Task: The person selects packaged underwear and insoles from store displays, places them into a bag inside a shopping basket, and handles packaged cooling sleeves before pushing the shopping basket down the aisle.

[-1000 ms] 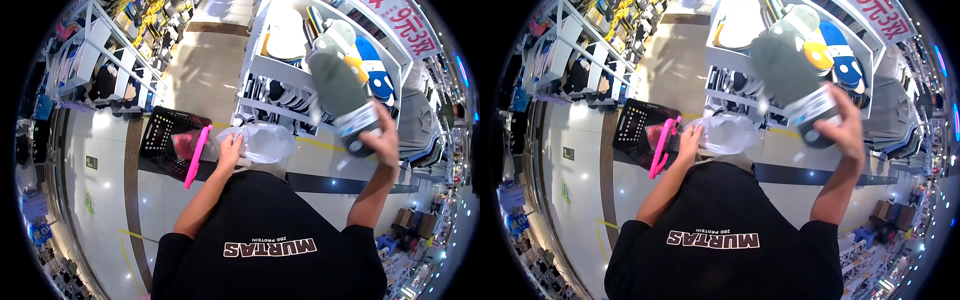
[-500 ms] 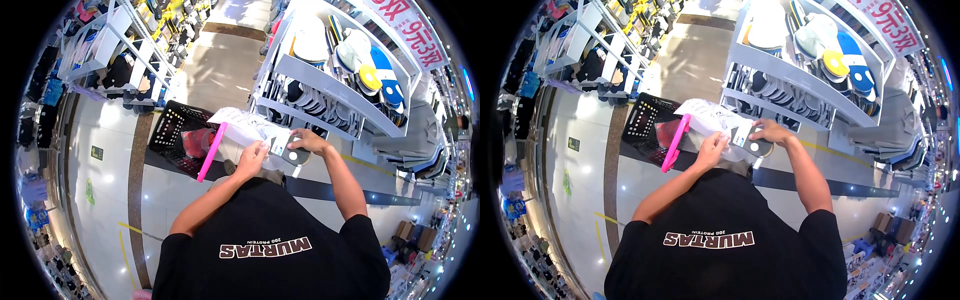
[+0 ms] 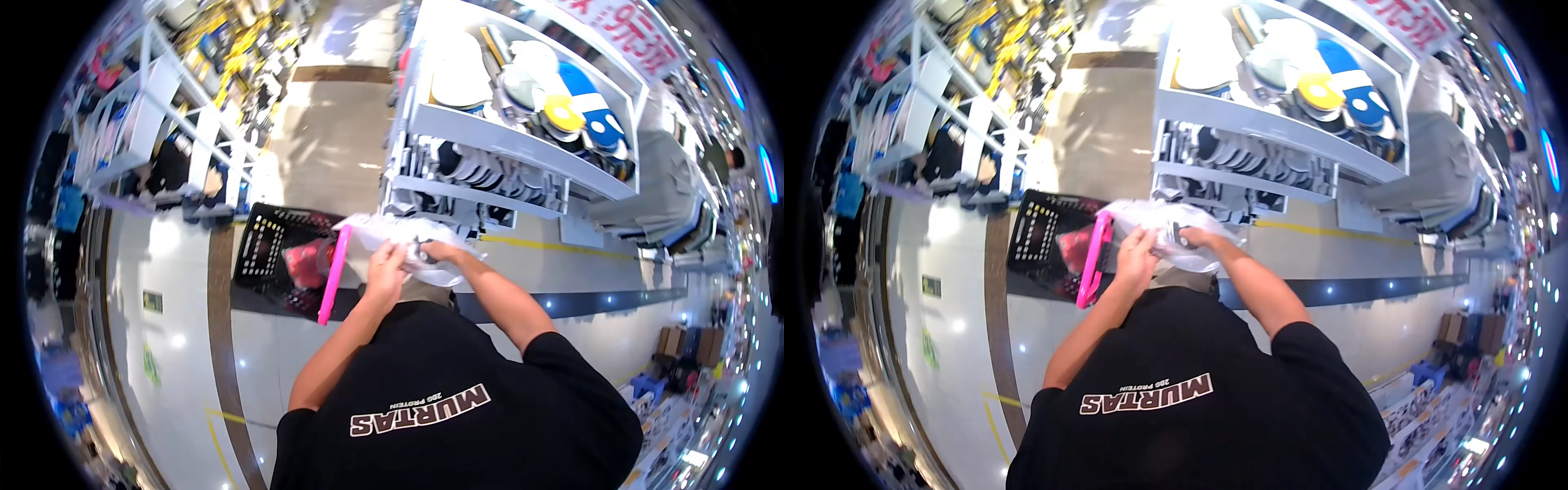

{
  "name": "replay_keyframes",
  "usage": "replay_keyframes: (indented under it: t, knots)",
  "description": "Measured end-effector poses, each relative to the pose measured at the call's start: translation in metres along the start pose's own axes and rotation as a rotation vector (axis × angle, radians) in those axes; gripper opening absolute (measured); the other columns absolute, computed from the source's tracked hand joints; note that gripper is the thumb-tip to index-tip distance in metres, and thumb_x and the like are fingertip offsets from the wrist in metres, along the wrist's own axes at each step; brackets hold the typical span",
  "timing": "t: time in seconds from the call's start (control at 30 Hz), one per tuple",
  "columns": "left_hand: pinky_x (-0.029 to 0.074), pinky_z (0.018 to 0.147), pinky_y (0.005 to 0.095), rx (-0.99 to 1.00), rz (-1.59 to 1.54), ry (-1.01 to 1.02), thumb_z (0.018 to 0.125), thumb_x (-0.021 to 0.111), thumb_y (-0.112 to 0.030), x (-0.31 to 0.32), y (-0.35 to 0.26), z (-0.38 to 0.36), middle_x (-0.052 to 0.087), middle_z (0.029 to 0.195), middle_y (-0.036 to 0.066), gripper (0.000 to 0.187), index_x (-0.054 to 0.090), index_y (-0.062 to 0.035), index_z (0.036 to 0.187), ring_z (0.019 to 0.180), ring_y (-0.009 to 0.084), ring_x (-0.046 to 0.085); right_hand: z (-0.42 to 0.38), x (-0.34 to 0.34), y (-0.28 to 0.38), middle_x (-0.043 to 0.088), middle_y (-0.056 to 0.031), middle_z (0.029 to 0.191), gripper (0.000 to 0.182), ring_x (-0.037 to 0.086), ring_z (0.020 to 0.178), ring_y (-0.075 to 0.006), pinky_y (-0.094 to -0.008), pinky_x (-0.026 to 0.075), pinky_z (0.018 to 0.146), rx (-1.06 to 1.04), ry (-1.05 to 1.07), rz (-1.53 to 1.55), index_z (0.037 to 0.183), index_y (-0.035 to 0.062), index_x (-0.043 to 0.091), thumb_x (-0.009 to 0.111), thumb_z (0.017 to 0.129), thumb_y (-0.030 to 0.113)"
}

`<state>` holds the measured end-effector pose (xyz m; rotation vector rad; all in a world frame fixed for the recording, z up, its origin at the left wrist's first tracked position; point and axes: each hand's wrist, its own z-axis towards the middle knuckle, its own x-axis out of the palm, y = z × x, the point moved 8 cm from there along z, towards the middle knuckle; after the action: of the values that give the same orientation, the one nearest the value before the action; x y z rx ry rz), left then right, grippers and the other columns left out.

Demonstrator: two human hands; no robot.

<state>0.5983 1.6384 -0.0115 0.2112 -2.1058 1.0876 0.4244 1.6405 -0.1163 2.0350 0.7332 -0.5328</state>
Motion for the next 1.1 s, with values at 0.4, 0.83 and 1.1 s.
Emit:
replay_keyframes:
  t: [0.4,0.83,1.1]
  knots:
    - [0.049,0.076,0.0285,-0.191,0.082,-0.086,0.101,0.053,-0.020,-0.028,0.046,0.018,0.066,0.097,0.005,0.024,0.062,-0.0005,0.111,0.085,0.0125,0.061,-0.110,-0.061,0.110,0.063,-0.0188,0.124,0.059,0.060,0.114,-0.0322,-0.0399,0.047,0.099,-0.296,0.319,-0.059,0.128,0.0001,0.058,0.072,0.084,0.037]
    - [0.042,0.064,0.0251,-0.187,0.217,-0.106,0.100,0.054,-0.021,-0.037,0.038,0.007,0.061,0.088,0.000,0.019,0.063,-0.0043,0.103,0.074,0.0079,0.054,-0.105,-0.413,0.195,0.065,-0.0223,0.118,0.086,0.062,0.112,-0.0330,-0.0371,0.048,0.096,-0.116,-1.003,-0.210,0.133,-0.0031,0.052,0.077,0.075,0.056]
    - [0.046,0.071,0.0274,-0.185,0.158,-0.136,0.100,0.053,-0.020,-0.042,0.038,0.009,0.064,0.093,0.002,0.020,0.063,-0.0026,0.105,0.080,0.0097,0.058,-0.058,-0.425,0.175,0.064,-0.0150,0.123,0.075,0.061,0.113,-0.0265,-0.0336,0.047,0.098,-0.501,-0.775,0.214,0.131,0.0015,0.056,0.088,0.070,0.031]
